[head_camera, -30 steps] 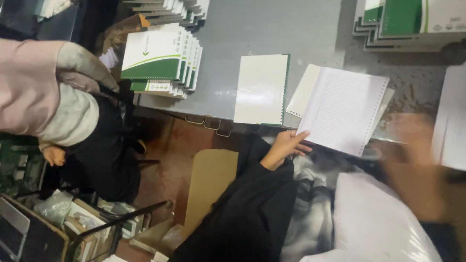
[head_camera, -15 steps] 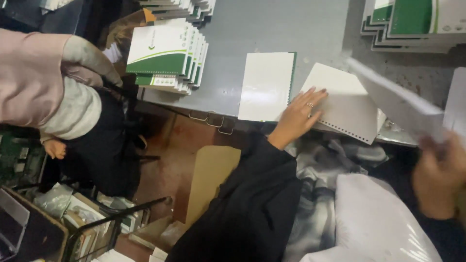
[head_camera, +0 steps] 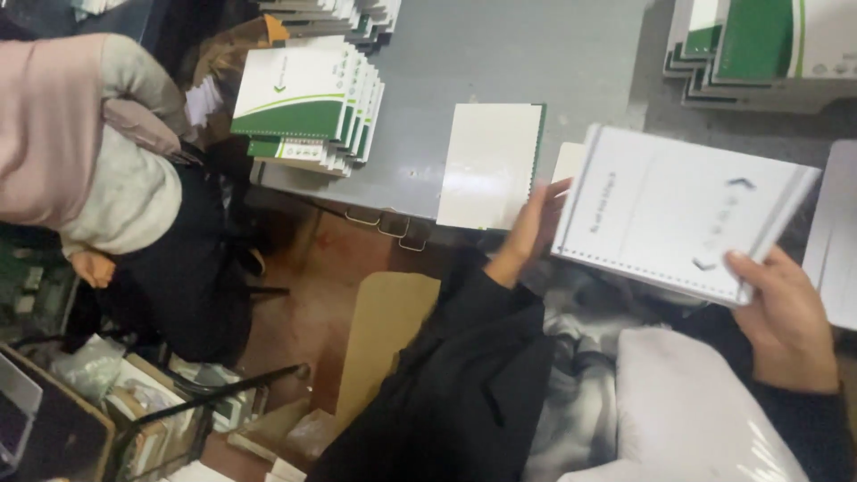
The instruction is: Assembling and inspecting notebooks by aligning covers with pages and flipping through them.
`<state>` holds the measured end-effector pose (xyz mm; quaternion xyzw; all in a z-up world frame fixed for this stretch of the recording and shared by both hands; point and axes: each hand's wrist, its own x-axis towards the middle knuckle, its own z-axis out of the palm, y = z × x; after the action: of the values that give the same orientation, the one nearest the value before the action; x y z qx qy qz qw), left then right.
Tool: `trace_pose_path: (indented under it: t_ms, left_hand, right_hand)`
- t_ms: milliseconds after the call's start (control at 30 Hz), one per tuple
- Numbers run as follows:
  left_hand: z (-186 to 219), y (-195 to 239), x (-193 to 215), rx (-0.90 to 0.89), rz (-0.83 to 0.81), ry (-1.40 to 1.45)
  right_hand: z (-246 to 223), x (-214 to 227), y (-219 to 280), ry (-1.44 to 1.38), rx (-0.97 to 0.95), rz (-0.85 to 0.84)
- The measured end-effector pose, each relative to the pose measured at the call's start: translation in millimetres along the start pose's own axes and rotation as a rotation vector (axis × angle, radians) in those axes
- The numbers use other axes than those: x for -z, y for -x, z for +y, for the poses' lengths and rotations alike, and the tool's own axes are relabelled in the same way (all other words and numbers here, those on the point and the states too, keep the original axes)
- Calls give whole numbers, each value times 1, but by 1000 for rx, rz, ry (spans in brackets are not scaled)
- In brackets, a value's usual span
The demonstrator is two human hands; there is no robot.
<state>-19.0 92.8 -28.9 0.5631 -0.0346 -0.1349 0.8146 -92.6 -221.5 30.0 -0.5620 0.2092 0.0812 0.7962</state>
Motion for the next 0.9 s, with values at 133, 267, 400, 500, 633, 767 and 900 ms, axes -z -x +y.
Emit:
trace_pose_path:
  t_ms: [133,267,400,500,633,767,900]
  left_hand:
    - [78,16,-8,348,-175,-408]
    - [59,13,-23,83,7,-701]
    - [51,18,-33,-150,54,-552]
    - [38,14,-29,-253,58,-487]
    - [12,8,-22,-265,50,-431]
    - [20,14,-27,-358,20,-334]
    - [20,13,-25,-355,30,-282]
  right_hand:
    - [-31,-65,35,236,38,20]
    - [0,-30,-3,766,392,-9]
    - [23,-10,-16,708,653,120]
    - [47,4,-40,672,738,128]
    - [96,22,-75,694,723,114]
    - [101,32,-76,800,747,112]
    - [71,7,-56,601,691,3]
